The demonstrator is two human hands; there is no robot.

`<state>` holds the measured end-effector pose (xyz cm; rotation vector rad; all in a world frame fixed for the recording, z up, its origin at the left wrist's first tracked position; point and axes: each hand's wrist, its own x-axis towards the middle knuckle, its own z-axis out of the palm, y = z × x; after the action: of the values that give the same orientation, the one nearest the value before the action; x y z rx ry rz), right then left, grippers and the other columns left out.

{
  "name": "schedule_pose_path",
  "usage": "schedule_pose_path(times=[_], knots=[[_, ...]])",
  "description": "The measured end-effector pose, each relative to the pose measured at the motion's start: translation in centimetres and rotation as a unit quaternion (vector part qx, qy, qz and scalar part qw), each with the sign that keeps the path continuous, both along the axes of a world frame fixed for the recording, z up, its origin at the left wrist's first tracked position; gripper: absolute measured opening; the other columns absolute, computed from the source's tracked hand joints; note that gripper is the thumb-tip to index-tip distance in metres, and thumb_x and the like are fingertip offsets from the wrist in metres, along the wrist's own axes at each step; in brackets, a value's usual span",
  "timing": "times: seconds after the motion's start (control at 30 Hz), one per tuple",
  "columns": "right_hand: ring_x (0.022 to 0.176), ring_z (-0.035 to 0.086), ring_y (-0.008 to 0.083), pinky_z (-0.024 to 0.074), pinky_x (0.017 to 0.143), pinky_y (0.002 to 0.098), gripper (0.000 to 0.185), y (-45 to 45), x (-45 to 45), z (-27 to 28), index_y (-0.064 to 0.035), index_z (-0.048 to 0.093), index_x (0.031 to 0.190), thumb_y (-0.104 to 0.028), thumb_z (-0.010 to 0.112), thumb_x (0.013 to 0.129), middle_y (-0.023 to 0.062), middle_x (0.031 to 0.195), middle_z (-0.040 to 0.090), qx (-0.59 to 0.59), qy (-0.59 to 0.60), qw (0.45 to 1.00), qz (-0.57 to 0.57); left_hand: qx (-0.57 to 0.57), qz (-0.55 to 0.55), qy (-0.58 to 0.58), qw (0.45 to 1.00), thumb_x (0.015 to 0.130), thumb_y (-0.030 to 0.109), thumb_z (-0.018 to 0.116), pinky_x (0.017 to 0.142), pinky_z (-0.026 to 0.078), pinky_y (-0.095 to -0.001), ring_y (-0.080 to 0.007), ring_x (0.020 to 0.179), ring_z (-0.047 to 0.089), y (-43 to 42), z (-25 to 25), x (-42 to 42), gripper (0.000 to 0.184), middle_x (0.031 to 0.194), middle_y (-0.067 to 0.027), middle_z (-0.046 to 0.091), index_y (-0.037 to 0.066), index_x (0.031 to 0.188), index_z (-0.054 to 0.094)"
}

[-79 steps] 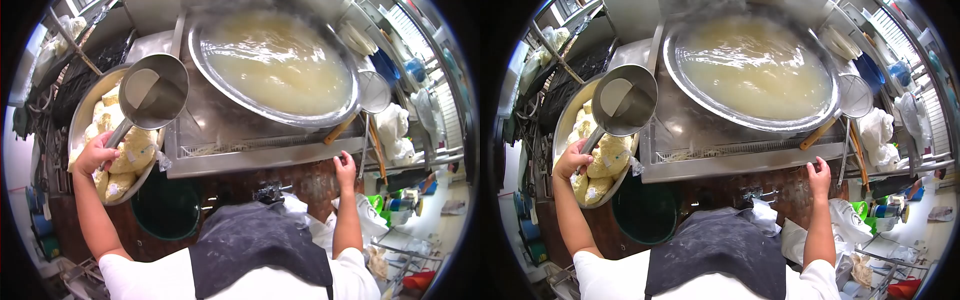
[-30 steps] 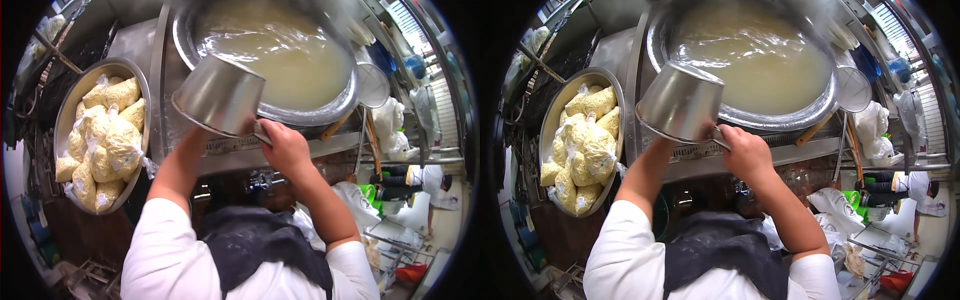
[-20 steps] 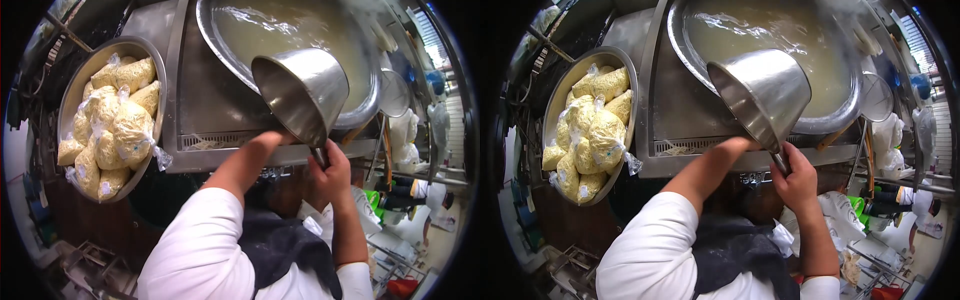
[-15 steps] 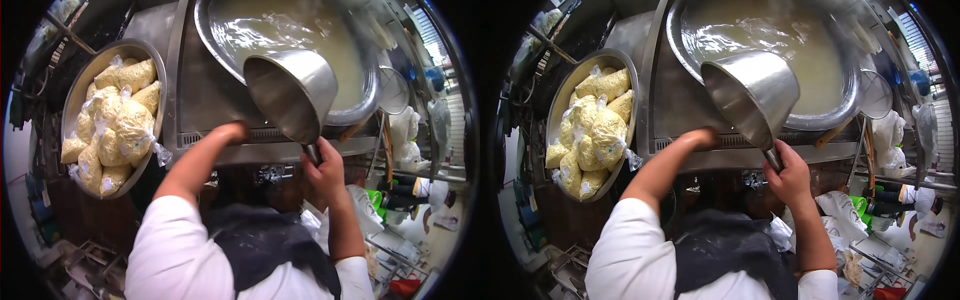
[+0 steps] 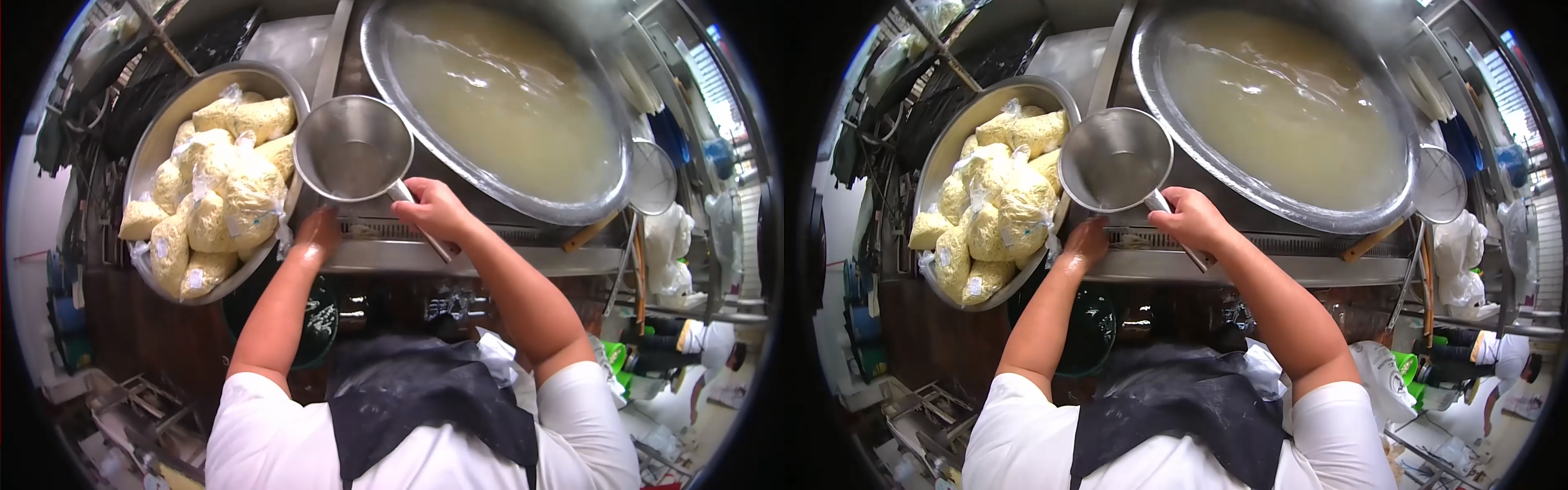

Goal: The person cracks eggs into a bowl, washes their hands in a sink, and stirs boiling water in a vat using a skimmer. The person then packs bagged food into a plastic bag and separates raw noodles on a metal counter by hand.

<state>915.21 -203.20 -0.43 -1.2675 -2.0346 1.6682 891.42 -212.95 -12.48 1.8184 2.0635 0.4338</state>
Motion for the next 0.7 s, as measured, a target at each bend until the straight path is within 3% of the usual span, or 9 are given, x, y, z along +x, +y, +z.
schedule_pose_path(times=[0.07,0.17,0.3,0.33,0.4,0.43,0.57,0.63,0.7], knots=[[0.064,0.062,0.0155,0.0514,0.063,0.0324,0.034,0.5,-0.8,-1.9,0.0006,0.067,0.103,-0.023,0.067,0.079,0.0093,0.075,0.066,-0.043,-0.006,0.999,0.004,-0.180,-0.028,0.044,0.982,0.082,0.008,0.052,0.091,0.051,-0.0462,-0.0395,0.103,0.064,0.7,0.8,0.6,0.030,0.110,-0.0239,0.066,0.002,0.108,0.066],[0.068,0.064,0.0156,0.0528,0.066,0.0317,0.037,1.0,-0.5,-3.2,-0.0001,0.066,0.107,-0.023,0.069,0.078,0.0100,0.079,0.067,0.009,-0.067,0.997,-0.029,-0.246,-0.031,0.063,0.967,0.080,0.007,0.054,0.088,0.052,-0.0462,-0.0399,0.102,0.065,1.3,3.2,2.3,0.027,0.107,-0.0246,0.067,0.000,0.100,0.070],[0.089,0.066,0.0319,0.0524,0.081,0.0399,0.043,2.3,-0.3,-3.6,-0.0046,0.065,0.113,-0.026,0.071,0.077,0.0136,0.094,0.069,0.140,-0.199,0.970,-0.006,-0.284,-0.027,0.036,0.958,0.079,0.005,0.053,0.088,0.052,-0.0470,-0.0403,0.100,0.065,2.3,2.4,2.3,0.026,0.108,-0.0253,0.066,-0.002,0.096,0.071],[0.089,0.066,0.0319,0.0524,0.081,0.0399,0.043,1.9,-0.5,-3.1,-0.0046,0.065,0.113,-0.026,0.071,0.077,0.0136,0.094,0.069,0.141,-0.198,0.970,-0.005,-0.283,-0.025,0.036,0.958,0.079,0.005,0.053,0.088,0.052,-0.0470,-0.0403,0.100,0.065,2.3,2.3,2.1,0.026,0.108,-0.0253,0.066,-0.002,0.096,0.071],[0.098,0.063,0.0331,0.0510,0.084,0.0429,0.040,0.5,-0.9,-2.2,-0.0087,0.064,0.113,-0.028,0.072,0.079,0.0117,0.103,0.067,0.441,-0.160,0.883,-0.021,-0.305,-0.047,0.028,0.951,0.079,0.003,0.052,0.088,0.051,-0.0464,-0.0395,0.100,0.065,2.2,2.4,2.0,0.030,0.106,-0.0251,0.067,-0.002,0.104,0.069],[0.103,0.061,0.0314,0.0502,0.085,0.0446,0.037,-0.7,-1.1,-1.3,-0.0113,0.062,0.112,-0.029,0.072,0.081,0.0091,0.107,0.064,0.433,-0.149,0.889,0.005,-0.304,-0.046,0.028,0.951,0.079,0.003,0.052,0.088,0.051,-0.0464,-0.0395,0.100,0.065,1.8,2.5,1.8,0.030,0.106,-0.0251,0.067,-0.002,0.104,0.069],[0.091,0.064,0.0350,0.0513,0.082,0.0458,0.026,-5.0,-2.6,-3.2,-0.0065,0.067,0.094,-0.031,0.068,0.085,0.0168,0.094,0.064,0.280,-0.134,0.949,0.051,-0.009,0.042,-0.178,0.983,0.087,0.012,0.057,0.089,0.050,-0.0394,-0.0341,0.101,0.065,-3.0,5.3,1.4,0.029,0.105,-0.0213,0.068,0.000,0.112,0.062],[0.094,0.065,0.0370,0.0512,0.084,0.0468,0.033,-4.5,-4.0,-7.6,-0.0061,0.069,0.098,-0.037,0.061,0.089,0.0208,0.095,0.066,0.257,-0.235,0.937,0.040,-0.015,0.077,-0.460,0.885,0.094,0.010,0.060,0.087,0.050,-0.0284,-0.0141,0.096,0.064,-6.8,5.1,0.7,0.024,0.100,-0.0076,0.068,-0.001,0.115,0.060],[0.105,0.062,0.0414,0.0488,0.092,0.0461,0.047,-2.5,-5.6,-11.9,0.0000,0.067,0.107,-0.042,0.052,0.093,0.0262,0.112,0.065,0.140,-0.283,0.947,0.065,-0.078,0.106,-0.553,0.823,0.094,0.007,0.060,0.087,0.051,-0.0286,-0.0129,0.094,0.063,-10.8,7.2,0.0,0.023,0.099,-0.0066,0.068,-0.001,0.116,0.060]])
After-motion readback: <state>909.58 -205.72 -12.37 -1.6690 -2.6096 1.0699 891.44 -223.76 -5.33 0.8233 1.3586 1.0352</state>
